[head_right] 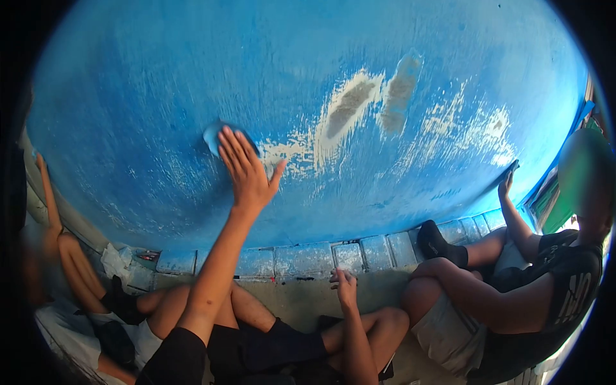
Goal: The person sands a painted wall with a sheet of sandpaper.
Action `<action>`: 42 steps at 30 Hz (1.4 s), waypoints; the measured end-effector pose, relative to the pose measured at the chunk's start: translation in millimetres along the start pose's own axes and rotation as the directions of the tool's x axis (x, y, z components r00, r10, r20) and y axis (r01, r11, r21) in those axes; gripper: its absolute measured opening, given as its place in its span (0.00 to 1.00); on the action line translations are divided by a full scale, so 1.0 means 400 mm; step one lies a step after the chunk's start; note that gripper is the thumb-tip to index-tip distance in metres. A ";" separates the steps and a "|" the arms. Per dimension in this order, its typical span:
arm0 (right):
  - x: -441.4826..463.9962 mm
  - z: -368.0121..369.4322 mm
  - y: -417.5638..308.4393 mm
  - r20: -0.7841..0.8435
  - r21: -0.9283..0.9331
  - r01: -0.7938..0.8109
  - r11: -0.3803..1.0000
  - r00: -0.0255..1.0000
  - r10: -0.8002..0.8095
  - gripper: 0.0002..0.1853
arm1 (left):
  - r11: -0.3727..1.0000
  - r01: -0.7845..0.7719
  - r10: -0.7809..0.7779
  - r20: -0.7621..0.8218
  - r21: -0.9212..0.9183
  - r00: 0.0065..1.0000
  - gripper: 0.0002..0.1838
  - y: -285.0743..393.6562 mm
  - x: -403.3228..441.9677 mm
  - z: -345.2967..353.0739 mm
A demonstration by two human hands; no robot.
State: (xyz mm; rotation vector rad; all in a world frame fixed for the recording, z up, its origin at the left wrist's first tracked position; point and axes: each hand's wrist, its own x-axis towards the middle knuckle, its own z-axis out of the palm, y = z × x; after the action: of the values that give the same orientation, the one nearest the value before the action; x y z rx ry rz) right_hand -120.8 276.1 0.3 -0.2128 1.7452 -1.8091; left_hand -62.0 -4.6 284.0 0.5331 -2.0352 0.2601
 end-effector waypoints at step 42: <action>-0.626 0.120 -0.794 0.266 0.964 0.000 0.267 0.087 -0.960 0.20 | 0.995 0.003 -0.034 0.307 0.101 0.951 0.50 -0.027 -0.288 0.054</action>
State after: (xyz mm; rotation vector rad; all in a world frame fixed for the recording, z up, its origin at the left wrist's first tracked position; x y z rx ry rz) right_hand 6.0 348.7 380.4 -1.4623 -0.3064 -2.0716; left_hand -24.6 7.6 173.0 0.6899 -2.3283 0.2820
